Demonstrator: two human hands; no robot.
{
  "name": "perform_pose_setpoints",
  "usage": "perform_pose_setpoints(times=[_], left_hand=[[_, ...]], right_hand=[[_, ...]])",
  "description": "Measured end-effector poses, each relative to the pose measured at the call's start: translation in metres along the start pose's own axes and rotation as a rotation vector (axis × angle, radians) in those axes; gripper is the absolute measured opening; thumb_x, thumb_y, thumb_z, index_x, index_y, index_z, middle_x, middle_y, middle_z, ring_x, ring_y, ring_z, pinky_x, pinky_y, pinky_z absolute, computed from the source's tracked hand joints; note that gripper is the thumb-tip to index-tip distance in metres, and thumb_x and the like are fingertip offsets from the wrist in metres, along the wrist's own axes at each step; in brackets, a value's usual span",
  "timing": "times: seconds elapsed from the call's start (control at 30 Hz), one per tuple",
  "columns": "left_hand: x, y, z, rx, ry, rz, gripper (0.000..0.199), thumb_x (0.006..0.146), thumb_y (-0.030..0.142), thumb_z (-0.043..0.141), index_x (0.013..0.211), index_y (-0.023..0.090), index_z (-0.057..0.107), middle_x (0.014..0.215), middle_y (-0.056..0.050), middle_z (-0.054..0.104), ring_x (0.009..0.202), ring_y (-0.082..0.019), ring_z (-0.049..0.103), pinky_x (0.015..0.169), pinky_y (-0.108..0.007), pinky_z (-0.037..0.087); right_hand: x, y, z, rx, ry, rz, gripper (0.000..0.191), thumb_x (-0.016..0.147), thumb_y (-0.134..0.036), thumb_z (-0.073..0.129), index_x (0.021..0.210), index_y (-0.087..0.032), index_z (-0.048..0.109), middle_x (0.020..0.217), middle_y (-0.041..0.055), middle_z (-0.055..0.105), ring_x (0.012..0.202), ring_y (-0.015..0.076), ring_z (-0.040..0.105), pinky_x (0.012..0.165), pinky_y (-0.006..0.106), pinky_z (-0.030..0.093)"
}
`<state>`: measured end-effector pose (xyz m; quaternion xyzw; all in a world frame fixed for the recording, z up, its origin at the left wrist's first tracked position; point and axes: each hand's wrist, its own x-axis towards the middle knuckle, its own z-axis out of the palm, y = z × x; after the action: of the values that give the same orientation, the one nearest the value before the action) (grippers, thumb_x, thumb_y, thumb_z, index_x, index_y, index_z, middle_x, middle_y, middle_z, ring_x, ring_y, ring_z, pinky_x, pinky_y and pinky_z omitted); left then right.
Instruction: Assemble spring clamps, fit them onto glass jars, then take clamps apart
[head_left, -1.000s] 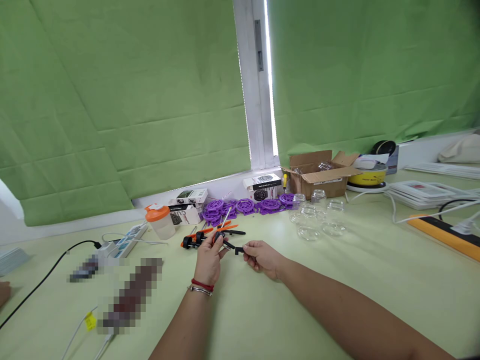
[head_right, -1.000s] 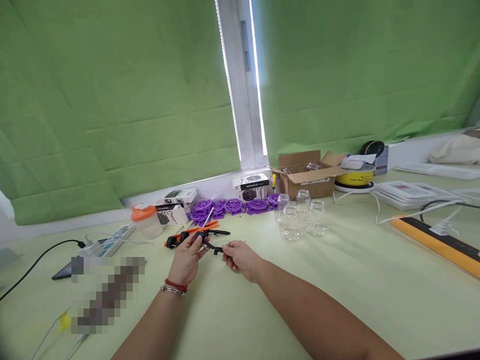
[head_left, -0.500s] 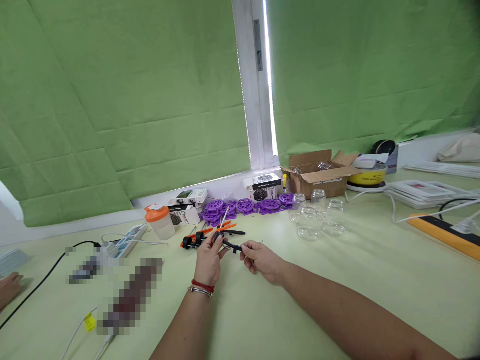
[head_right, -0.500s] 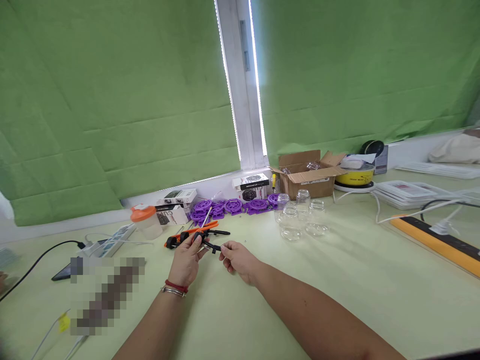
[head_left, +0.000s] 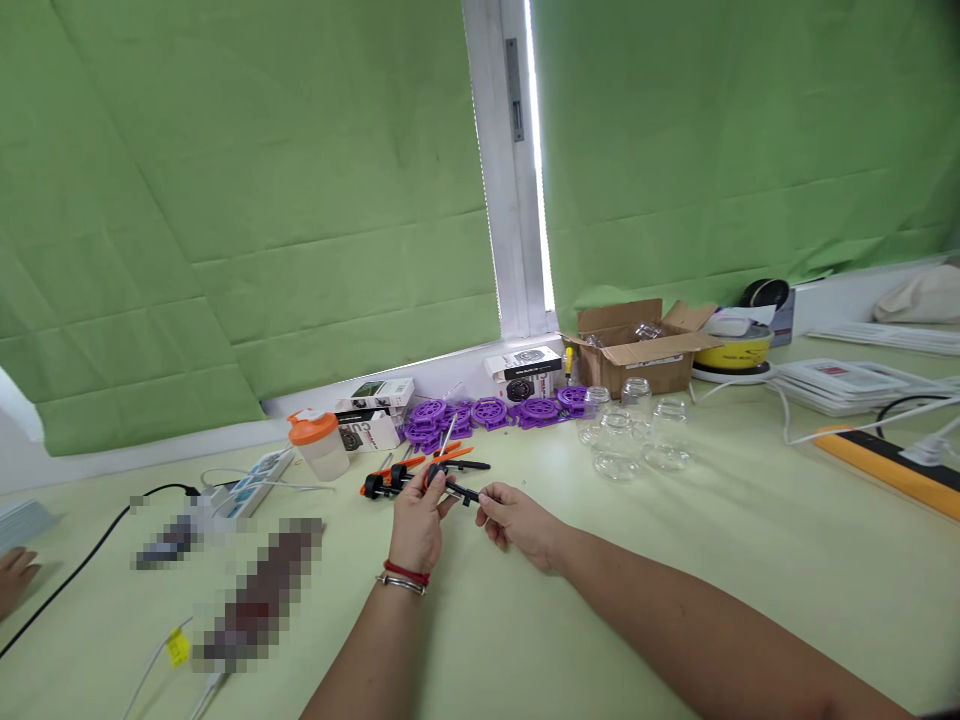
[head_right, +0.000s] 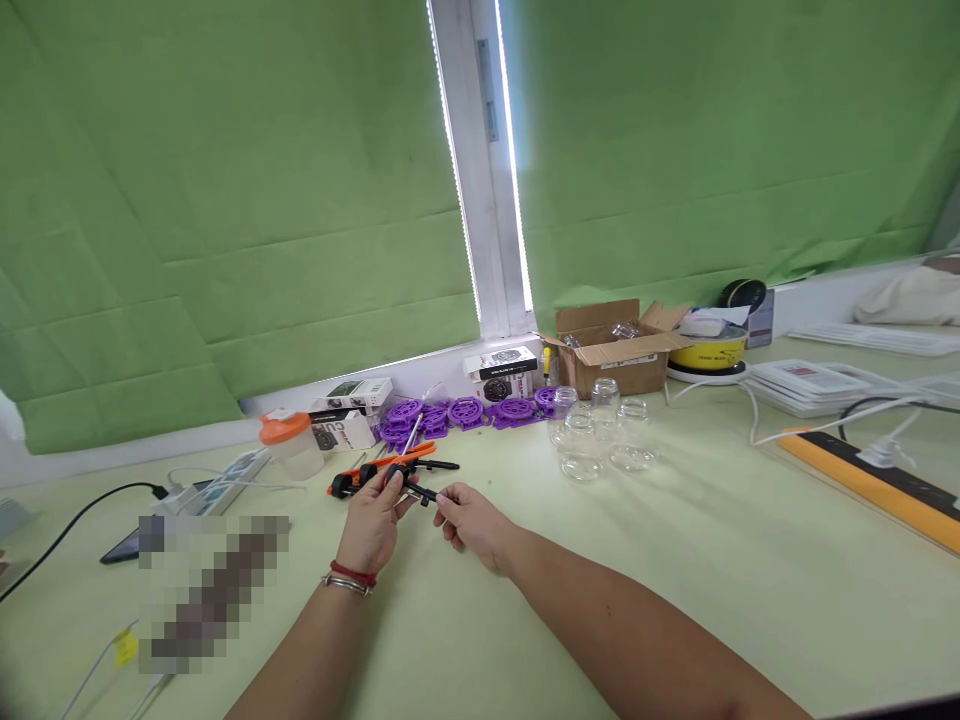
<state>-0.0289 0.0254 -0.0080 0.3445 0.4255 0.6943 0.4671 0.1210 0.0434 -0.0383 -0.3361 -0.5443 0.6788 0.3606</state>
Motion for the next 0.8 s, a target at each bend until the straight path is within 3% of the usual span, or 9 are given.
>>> perform_pose_setpoints(times=[0.8], left_hand=[[-0.0025,-0.0021,0.0013,0.101,-0.056,-0.003,0.038,0.064,0.033,0.072,0.096,0.016,0.063,0.091,-0.005,0.059,0.087,-0.018,0.059,0.07,-0.03,0.054]], right_hand=[[-0.0031,-0.0057,0.0028,-0.032,0.035,-0.037,0.012,0.077,-0.027,0.054,0.076,-0.019,0.045,0.057,-0.0063,0.047,0.044,0.0047,0.032,0.043,0.02,0.021]])
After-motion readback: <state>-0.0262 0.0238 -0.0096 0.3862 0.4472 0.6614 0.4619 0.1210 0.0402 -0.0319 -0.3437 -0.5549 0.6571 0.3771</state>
